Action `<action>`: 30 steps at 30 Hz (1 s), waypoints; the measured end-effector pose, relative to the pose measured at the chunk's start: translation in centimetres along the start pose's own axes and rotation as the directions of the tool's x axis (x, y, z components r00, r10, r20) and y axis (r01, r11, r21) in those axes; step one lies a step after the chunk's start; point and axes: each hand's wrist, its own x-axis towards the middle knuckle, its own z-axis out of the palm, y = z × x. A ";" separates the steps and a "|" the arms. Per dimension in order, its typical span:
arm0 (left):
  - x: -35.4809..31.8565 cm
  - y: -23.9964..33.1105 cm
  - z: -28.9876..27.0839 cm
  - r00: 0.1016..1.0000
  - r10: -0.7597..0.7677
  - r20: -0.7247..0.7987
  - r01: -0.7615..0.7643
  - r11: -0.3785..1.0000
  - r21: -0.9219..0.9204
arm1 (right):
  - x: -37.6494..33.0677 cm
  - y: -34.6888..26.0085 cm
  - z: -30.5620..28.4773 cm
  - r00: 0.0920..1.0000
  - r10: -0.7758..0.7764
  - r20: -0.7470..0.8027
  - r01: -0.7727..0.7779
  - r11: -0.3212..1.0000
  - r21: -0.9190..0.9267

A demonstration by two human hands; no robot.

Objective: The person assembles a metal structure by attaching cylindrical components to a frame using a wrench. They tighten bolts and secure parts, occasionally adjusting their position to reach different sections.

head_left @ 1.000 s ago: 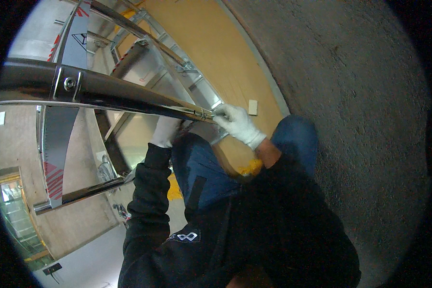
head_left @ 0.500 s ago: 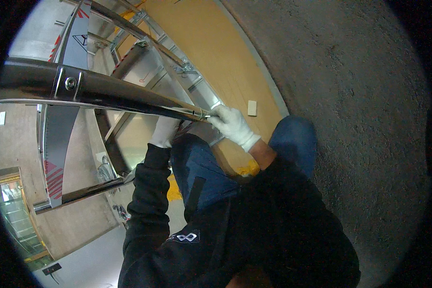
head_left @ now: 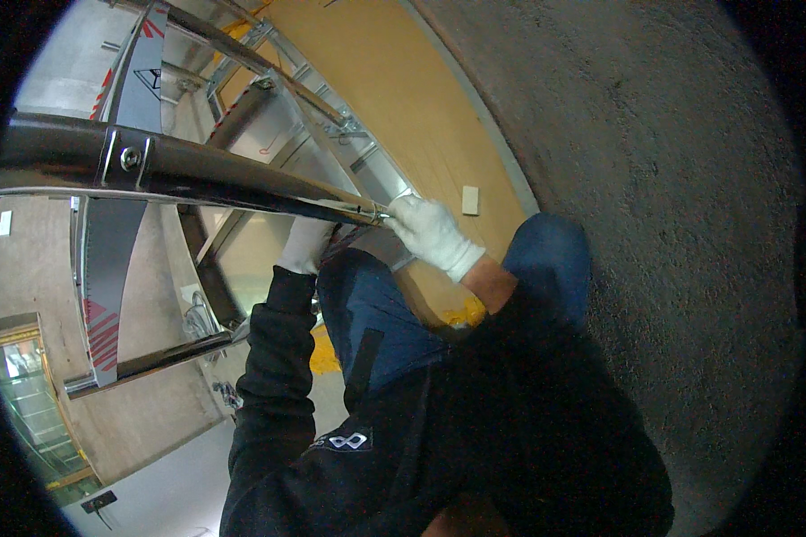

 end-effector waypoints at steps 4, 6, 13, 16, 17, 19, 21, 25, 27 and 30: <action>-0.3 -1.0 0.1 0.996 -0.090 -0.012 0.083 0.960 -0.266 | 0.7 -0.2 -0.5 0.988 -0.108 0.108 0.124 0.980 -0.155; -0.5 -1.1 0.0 0.983 -0.183 0.032 0.182 0.908 -0.377 | 0.8 -0.5 -0.6 0.996 -0.028 0.087 0.032 0.998 -0.048; 0.0 -0.4 -0.2 0.970 -0.237 0.061 0.240 0.872 -0.428 | 0.8 -3.1 -0.5 0.648 0.547 0.530 -0.621 -0.024 0.783; -0.1 -0.1 0.6 0.918 -0.389 0.082 0.345 0.677 -0.651 | 1.3 -4.6 -0.1 0.435 0.489 0.756 -0.344 -0.686 0.641; -0.1 0.1 0.7 0.917 -0.387 0.094 0.355 0.687 -0.634 | 1.3 -5.1 0.1 0.420 0.518 0.745 -0.263 -0.716 0.646; -0.3 1.5 0.2 0.914 -0.388 0.116 0.376 0.707 -0.600 | 1.1 -5.4 0.2 0.446 0.513 0.733 -0.175 -0.753 0.634; 0.0 1.1 0.1 0.931 -0.340 0.131 0.347 0.714 -0.608 | 0.7 -4.6 0.3 0.531 0.443 0.722 -0.169 -0.780 0.603; -0.3 -1.6 -0.1 0.983 -0.177 0.056 0.185 0.947 -0.263 | 0.3 -5.2 0.3 0.528 0.498 0.688 -0.258 -0.678 0.688; -0.7 -1.8 -0.3 0.968 -0.240 0.079 0.253 0.924 -0.288 | -0.4 -4.7 -0.1 0.588 0.545 0.597 -0.388 -0.458 0.800; -0.8 0.0 -0.6 0.966 -0.244 0.085 0.257 0.936 -0.240 | -1.1 -3.7 -1.3 0.610 0.600 0.517 -0.592 -0.089 0.801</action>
